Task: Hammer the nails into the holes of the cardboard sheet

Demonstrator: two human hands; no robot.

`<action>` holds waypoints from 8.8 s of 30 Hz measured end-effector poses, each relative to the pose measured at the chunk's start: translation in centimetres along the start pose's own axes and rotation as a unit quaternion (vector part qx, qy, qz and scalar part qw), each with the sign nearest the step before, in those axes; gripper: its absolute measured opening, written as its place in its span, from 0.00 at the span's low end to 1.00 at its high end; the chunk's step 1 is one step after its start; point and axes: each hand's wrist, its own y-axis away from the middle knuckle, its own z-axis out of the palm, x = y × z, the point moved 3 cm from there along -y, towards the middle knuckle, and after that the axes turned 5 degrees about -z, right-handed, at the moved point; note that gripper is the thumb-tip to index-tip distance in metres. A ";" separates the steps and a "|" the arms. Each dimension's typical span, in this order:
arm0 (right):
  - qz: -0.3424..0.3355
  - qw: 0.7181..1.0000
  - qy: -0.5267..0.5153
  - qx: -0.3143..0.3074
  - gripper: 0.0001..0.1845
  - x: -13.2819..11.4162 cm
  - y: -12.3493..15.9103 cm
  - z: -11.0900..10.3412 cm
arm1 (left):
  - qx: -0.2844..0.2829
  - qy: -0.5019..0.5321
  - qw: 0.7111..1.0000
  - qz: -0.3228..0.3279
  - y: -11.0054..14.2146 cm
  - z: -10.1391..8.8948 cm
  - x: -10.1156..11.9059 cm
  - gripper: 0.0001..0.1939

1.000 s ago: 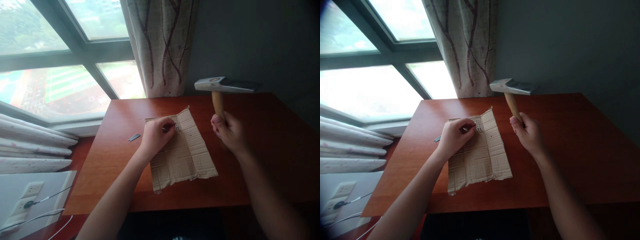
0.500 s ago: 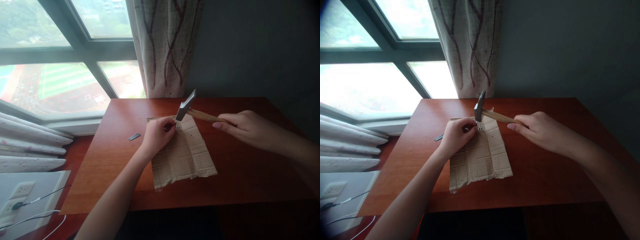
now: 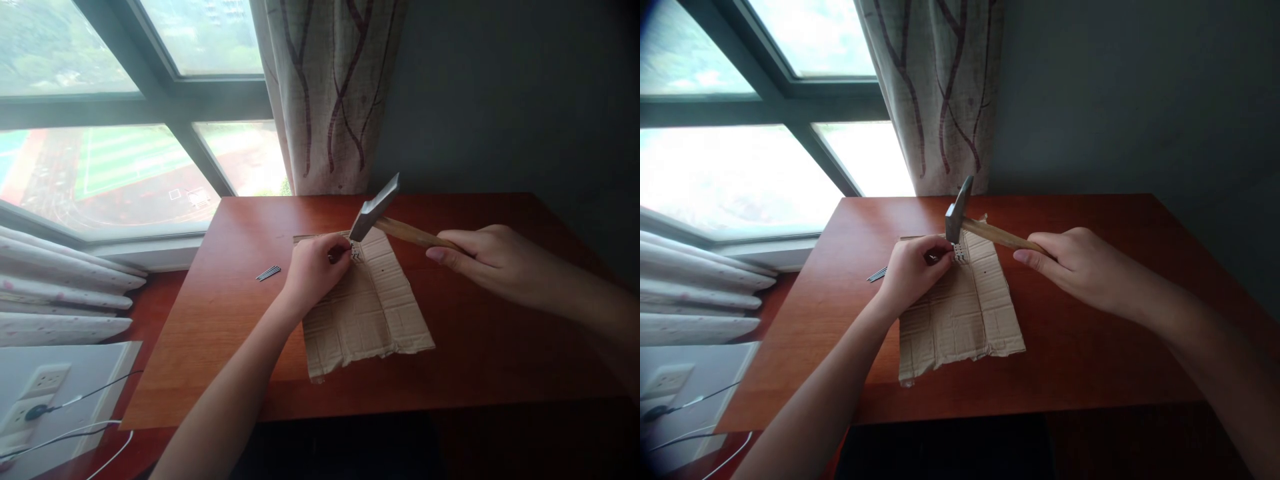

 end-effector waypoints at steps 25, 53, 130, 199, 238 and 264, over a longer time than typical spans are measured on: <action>0.102 0.990 0.038 -0.087 0.30 -1.0 0.0 0.0 | -0.006 -0.015 1.000 -0.002 0.0 0.0 0.0 0.07; 0.138 0.987 0.053 -0.061 0.31 -0.3 1.5 1.0 | -0.032 -0.151 0.973 0.171 6.6 0.5 1.7 0.11; 0.179 0.977 0.076 -0.091 0.30 -1.6 0.8 -0.2 | -0.038 -0.222 0.969 0.099 6.7 0.5 1.0 0.21; 0.173 0.979 0.080 -0.079 0.33 -0.9 0.7 0.2 | -0.038 -0.221 0.970 0.097 6.7 0.5 0.9 0.20; 0.191 0.973 0.080 -0.099 0.35 -0.9 0.6 0.7 | -0.050 -0.215 0.971 0.093 6.6 0.5 0.9 0.20; 0.187 0.972 0.067 -0.129 0.33 -0.7 0.8 1.6 | -0.047 -0.215 0.971 0.092 6.5 0.5 0.9 0.21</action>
